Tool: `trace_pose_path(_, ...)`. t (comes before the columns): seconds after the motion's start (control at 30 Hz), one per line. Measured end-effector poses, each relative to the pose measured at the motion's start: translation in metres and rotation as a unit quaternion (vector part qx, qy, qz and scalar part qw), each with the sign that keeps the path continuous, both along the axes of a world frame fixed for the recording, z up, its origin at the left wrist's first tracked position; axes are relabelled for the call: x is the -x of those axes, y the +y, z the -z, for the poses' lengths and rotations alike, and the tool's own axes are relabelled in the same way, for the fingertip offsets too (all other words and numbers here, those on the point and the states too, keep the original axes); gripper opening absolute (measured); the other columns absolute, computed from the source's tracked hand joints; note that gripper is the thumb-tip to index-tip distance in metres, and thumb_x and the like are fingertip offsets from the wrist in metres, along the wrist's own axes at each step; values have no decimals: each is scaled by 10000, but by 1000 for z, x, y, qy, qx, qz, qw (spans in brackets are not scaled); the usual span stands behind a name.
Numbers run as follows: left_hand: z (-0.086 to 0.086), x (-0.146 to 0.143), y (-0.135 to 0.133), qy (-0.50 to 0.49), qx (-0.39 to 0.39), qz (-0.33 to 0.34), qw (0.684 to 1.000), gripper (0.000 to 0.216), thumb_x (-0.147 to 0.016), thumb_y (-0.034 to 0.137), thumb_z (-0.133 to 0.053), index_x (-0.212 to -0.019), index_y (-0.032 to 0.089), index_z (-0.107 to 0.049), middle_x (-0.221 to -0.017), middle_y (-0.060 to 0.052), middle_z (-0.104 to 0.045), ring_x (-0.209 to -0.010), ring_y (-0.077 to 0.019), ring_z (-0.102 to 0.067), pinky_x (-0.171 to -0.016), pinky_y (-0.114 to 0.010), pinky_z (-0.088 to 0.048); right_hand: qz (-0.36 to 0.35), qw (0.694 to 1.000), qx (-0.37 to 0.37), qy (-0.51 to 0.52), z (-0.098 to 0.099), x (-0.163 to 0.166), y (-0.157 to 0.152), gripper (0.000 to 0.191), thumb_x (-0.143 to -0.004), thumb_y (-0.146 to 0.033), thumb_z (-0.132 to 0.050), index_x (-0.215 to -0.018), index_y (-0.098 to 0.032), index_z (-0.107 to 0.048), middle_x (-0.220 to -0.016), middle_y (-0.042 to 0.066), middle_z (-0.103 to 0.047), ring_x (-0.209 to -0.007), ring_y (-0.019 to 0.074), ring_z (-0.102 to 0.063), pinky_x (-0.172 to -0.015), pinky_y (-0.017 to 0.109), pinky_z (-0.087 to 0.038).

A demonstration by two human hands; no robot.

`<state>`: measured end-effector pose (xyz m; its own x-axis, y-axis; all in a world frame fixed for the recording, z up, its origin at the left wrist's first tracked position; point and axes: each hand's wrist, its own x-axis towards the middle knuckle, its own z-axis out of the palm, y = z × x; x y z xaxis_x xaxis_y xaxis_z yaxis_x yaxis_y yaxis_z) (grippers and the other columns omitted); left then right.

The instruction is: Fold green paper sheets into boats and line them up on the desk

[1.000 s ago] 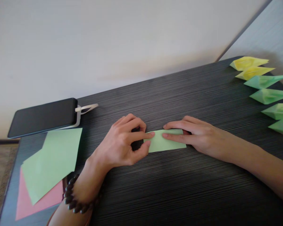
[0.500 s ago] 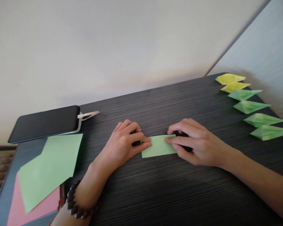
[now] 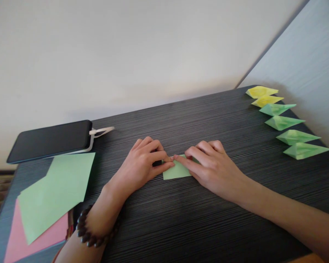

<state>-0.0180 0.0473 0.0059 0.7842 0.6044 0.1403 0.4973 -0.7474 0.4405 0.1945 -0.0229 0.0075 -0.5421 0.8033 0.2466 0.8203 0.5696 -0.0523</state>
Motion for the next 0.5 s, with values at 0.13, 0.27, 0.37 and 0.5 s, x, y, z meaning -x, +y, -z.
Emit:
trace_pose_path(0.13,0,1,1,-1,0,-3,1000,206,-871,381,-567,-802,226,-683,-796,-13,-554,-800,-160,-449,-719,-307,-326,-1,1000,9,15,1,-3,0,264,-920,-198,-477,-1139,-201,-625,-879,49,-620,-836,199,-475,-713,356,-283)
trace_pose_path(0.27,0,2,2,1,7,-2,1000,195,-863,392,-575,-825,243,-695,-791,-11,-543,-798,-160,-454,-721,-308,-329,0,999,23,48,2,-6,0,250,-916,-183,-482,-1112,-201,-637,-887,50,-615,-813,182,-501,-705,332,-309)
trace_pose_path(0.37,0,2,2,2,11,-7,1000,191,-858,395,-582,-819,246,-695,-793,-10,-539,-807,-163,-456,-737,-314,-331,0,998,30,59,3,-8,0,249,-905,-171,-488,-1097,-192,-646,-883,57,-612,-793,181,-509,-699,321,-329)
trace_pose_path(0.5,1,3,2,-1,6,-9,1000,188,-854,392,-589,-825,245,-702,-794,-13,-542,-807,-163,-457,-728,-311,-331,16,997,36,66,3,-13,-2,243,-877,-157,-519,-1069,-184,-664,-873,61,-612,-764,182,-506,-701,319,-356)
